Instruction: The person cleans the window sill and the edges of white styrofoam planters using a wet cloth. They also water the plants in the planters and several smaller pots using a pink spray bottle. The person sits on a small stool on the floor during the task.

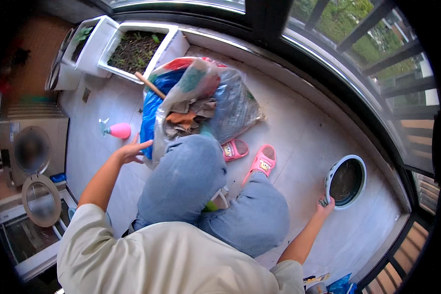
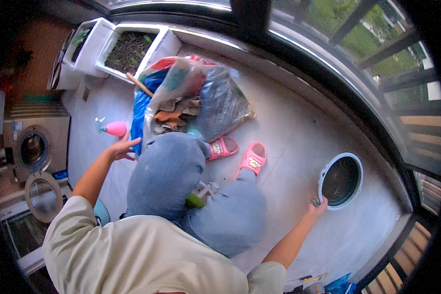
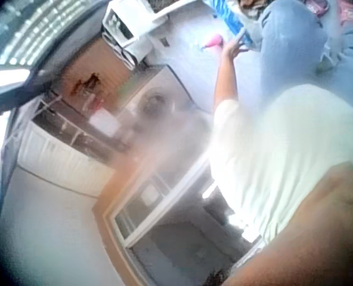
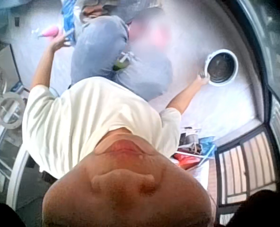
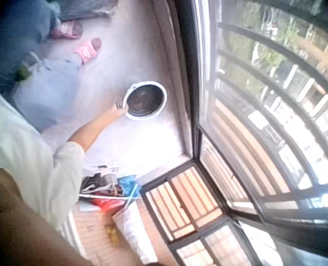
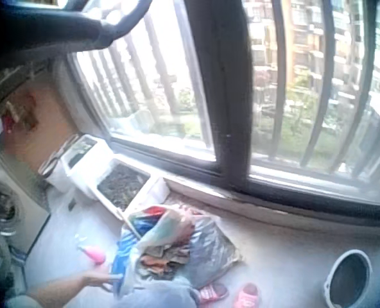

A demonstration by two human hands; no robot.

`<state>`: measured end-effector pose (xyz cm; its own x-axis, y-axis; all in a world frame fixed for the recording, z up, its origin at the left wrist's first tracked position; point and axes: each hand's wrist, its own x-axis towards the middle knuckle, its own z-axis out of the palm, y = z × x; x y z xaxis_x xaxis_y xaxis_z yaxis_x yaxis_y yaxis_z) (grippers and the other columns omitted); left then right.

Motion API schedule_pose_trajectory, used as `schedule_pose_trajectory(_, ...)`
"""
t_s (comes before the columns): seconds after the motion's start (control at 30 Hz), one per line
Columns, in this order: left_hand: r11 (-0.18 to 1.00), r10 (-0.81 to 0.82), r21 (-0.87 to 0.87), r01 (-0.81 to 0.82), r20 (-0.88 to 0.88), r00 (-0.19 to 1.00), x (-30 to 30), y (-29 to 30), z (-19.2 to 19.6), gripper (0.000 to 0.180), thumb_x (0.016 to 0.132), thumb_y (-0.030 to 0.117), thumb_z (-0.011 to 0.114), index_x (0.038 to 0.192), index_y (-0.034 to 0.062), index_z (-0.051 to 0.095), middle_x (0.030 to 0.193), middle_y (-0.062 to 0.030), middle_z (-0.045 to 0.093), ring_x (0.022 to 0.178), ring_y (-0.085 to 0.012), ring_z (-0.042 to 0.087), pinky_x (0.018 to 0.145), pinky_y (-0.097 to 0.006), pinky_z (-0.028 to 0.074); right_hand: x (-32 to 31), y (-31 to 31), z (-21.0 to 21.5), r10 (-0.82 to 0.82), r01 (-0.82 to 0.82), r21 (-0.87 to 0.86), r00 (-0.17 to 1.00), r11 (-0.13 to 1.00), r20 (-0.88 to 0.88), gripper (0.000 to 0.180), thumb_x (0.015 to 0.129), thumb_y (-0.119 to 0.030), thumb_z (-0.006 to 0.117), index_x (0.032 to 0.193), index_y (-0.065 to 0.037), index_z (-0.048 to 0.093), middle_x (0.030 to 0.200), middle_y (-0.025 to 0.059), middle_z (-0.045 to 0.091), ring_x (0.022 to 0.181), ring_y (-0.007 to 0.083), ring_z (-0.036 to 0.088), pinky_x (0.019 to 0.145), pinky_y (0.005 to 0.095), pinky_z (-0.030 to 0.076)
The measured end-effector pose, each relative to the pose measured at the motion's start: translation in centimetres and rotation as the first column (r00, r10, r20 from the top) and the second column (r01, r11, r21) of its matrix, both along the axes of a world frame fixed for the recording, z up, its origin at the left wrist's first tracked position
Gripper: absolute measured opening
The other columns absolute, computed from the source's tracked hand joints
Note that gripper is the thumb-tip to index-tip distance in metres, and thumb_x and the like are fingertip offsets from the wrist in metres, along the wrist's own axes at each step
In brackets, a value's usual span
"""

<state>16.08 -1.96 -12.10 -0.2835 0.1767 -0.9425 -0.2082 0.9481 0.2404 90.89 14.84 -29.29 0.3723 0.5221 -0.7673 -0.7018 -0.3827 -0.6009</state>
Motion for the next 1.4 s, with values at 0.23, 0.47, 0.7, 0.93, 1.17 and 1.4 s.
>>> schedule_pose_trajectory(0.23, 0.946, -0.169, 0.245, 0.210, -0.178, 0.969, 0.6, -0.2, -4.1, 0.067, 0.064, 0.028, 0.076, 0.121, 0.0099, 0.045, 0.111, -0.0087, 0.056, 0.097, -0.0230, 0.055, 0.078, -0.042, 0.047, -3.8, -0.8, 9.7, 0.180, -0.180, 0.005, 0.984, 0.984, 0.012, 0.022, 0.067, -0.006, 0.050, 0.086, 0.005, 0.052, 0.081, 0.0194, 0.060, 0.057, 0.0213, 0.053, 0.044, 0.0270, 0.038)
schedule_pose_trajectory(0.47, 0.726, -0.133, 0.463, 0.508, -0.631, 0.765, -1.2, 4.5, -7.2, 0.036, 0.063, 0.018, 0.066, 0.095, 0.0042, 0.061, 0.089, -0.0141, 0.063, 0.080, -0.0235, 0.061, 0.071, -0.034, 0.047, -12.9, -1.5, 20.1, 0.393, -0.394, 0.038, 0.919, 0.918, 0.026, 0.005, 0.067, -0.003, 0.052, 0.067, -0.004, 0.047, 0.062, 0.0062, 0.051, 0.051, 0.0181, 0.051, 0.047, 0.0283, 0.044)
schedule_pose_trajectory(0.7, 0.892, -0.175, 0.355, 0.279, -0.299, 0.938, -0.5, 11.7, -2.7, 0.045, 0.072, 0.015, 0.064, 0.109, -0.0058, 0.050, 0.110, -0.0180, 0.054, 0.098, -0.0285, 0.056, 0.082, -0.037, 0.048, -18.6, -3.1, 24.0, 0.578, -0.568, 0.112, 0.808, 0.816, -0.116, 0.018, 0.066, 0.000, 0.052, 0.083, 0.002, 0.048, 0.071, 0.0137, 0.056, 0.059, 0.0215, 0.057, 0.049, 0.0279, 0.047)
schedule_pose_trajectory(0.93, 0.753, -0.611, 0.304, 0.584, -0.007, 0.792, -3.3, 8.8, 4.8, 0.052, 0.084, 0.021, 0.056, 0.127, 0.0011, 0.036, 0.122, -0.0191, 0.047, 0.100, -0.0323, 0.055, 0.085, -0.037, 0.047, -23.4, -4.3, 26.4, 0.669, -0.664, 0.089, 0.741, 0.742, -0.048, 0.039, 0.067, -0.003, 0.050, 0.101, 0.014, 0.041, 0.094, 0.0301, 0.055, 0.058, 0.0186, 0.057, 0.044, 0.0236, 0.045)
schedule_pose_trajectory(1.17, 0.541, -0.643, 0.471, 0.697, -0.302, 0.704, -15.4, 1.0, 8.7, 0.042, 0.085, 0.025, 0.054, 0.121, 0.0057, 0.047, 0.110, -0.0110, 0.056, 0.091, -0.0212, 0.060, 0.078, -0.034, 0.048, -28.8, -5.7, 30.0, 0.604, -0.600, 0.093, 0.797, 0.794, -0.016, 0.044, 0.067, -0.004, 0.050, 0.102, 0.018, 0.040, 0.094, 0.0308, 0.053, 0.055, 0.0194, 0.057, 0.044, 0.0226, 0.046)
schedule_pose_trajectory(1.4, 0.628, -0.344, 0.428, 0.650, -0.597, 0.725, -26.1, -5.5, 5.4, 0.052, 0.078, 0.033, 0.061, 0.115, 0.0000, 0.048, 0.106, -0.0157, 0.057, 0.088, -0.0240, 0.059, 0.080, -0.033, 0.046, -33.8, -5.2, 33.5, 0.554, -0.551, 0.081, 0.832, 0.831, -0.027, 0.043, 0.067, -0.002, 0.051, 0.104, 0.016, 0.040, 0.089, 0.0263, 0.054, 0.050, 0.0136, 0.051, 0.042, 0.0198, 0.041)
